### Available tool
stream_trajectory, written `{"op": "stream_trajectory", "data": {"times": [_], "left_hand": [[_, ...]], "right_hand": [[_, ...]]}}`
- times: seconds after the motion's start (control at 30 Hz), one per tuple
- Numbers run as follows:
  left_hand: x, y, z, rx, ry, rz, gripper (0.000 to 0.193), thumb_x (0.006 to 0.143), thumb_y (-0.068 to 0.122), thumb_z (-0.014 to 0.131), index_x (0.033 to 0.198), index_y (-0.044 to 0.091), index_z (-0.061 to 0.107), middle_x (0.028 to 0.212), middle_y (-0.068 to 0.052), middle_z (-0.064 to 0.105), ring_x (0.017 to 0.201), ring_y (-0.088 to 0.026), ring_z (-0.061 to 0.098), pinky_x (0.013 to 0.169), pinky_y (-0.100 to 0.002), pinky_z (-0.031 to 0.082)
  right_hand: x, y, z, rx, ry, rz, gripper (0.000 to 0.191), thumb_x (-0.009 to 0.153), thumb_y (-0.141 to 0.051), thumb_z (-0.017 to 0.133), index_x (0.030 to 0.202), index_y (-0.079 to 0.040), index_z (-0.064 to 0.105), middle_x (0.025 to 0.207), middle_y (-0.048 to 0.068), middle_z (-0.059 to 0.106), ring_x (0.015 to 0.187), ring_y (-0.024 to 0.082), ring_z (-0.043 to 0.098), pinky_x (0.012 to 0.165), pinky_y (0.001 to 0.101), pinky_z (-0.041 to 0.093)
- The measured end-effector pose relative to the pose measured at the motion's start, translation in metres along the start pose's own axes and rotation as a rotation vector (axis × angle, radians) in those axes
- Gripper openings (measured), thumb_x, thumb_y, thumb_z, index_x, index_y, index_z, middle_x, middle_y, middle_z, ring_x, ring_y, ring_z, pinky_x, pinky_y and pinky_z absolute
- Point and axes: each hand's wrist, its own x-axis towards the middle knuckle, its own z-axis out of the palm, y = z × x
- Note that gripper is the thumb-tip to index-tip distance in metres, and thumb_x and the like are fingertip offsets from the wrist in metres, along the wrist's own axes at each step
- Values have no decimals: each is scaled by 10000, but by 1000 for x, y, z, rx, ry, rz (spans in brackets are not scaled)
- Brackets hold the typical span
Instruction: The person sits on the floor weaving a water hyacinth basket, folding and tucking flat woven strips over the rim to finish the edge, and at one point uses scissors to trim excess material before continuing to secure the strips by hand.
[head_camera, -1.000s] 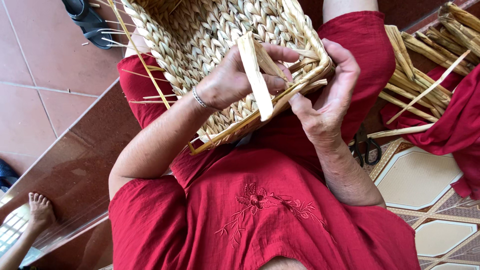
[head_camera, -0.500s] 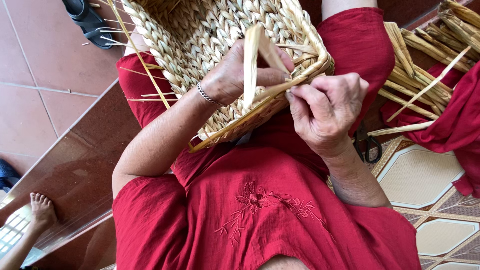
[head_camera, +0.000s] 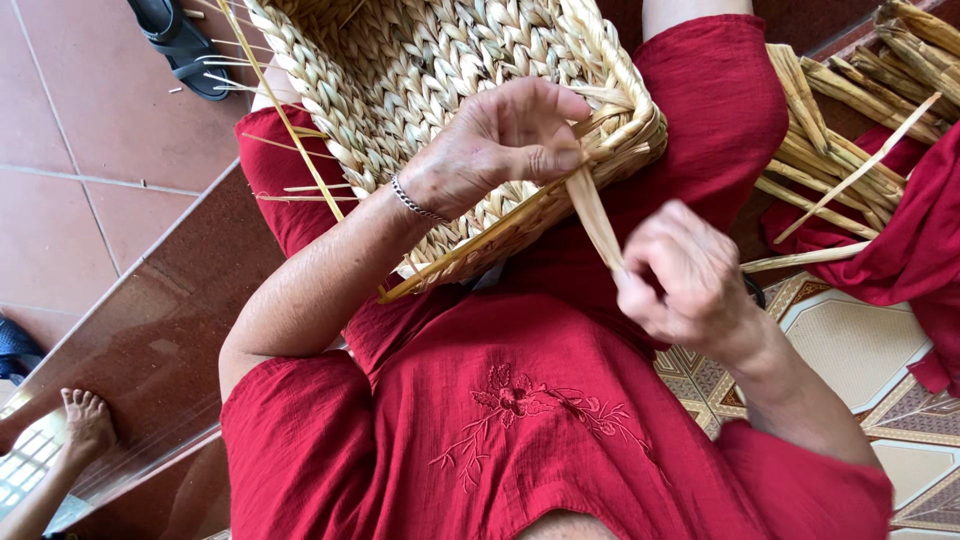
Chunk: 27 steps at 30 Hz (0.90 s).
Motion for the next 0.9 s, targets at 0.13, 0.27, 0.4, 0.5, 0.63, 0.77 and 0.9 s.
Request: {"op": "stream_trajectory", "data": {"times": [0.13, 0.27, 0.4, 0.5, 0.63, 0.77, 0.9], "left_hand": [[-4, 3, 4, 26, 62, -52, 403, 916, 93, 819, 1282, 44, 658, 1161, -61, 759, 1077, -145, 724, 964, -321, 620], [-7, 8, 5, 73, 62, -36, 412, 926, 76, 818, 1300, 47, 648, 1145, -62, 751, 1048, -145, 718, 941, -315, 616], [-8, 9, 4, 59, 39, 0, 415, 952, 58, 799, 1330, 47, 627, 1142, -52, 732, 1082, -134, 715, 991, -302, 615], [-8, 10, 2, 91, 43, 4, 406, 950, 47, 794, 1319, 42, 625, 1098, -47, 716, 1048, -130, 721, 982, -288, 625], [-11, 14, 3, 294, 49, 50, 237, 987, 67, 757, 1210, 38, 684, 1061, -50, 745, 954, -124, 747, 900, -287, 638], [-17, 11, 23, 705, 174, 305, 73, 1028, 64, 726, 1096, 37, 736, 976, -60, 723, 845, -135, 727, 736, -270, 653], [-29, 10, 40, 1205, 249, 570, 125, 1040, 97, 699, 1118, 24, 633, 953, -120, 672, 802, -188, 700, 683, -299, 586]], "right_hand": [[-29, -11, -6, -9, -98, 88, 166, 701, 43, 643, 744, -30, 500, 689, 101, 486, 626, 281, 501, 571, 411, 436], [-66, -11, 1, -35, -194, 174, 157, 687, 32, 649, 713, -40, 512, 650, 113, 483, 603, 306, 517, 559, 416, 444], [-116, -4, 20, -97, -314, 203, 137, 665, -15, 648, 720, -24, 523, 656, 124, 509, 616, 332, 535, 631, 449, 492], [-146, -2, 34, -146, -449, 313, 104, 693, -35, 649, 742, -37, 558, 639, 112, 533, 618, 319, 566, 792, 474, 549], [-143, -3, 33, -314, -963, 502, 81, 865, -133, 634, 884, -60, 603, 736, 104, 607, 692, 264, 623, 748, 409, 570], [-93, 5, 8, 28, -257, 330, 228, 774, -236, 750, 853, -33, 683, 798, 121, 658, 733, 284, 650, 670, 412, 538], [-32, 20, 25, 282, 38, 307, 187, 1016, -145, 632, 1094, 23, 652, 963, 101, 649, 844, 235, 654, 750, 365, 538]]}}
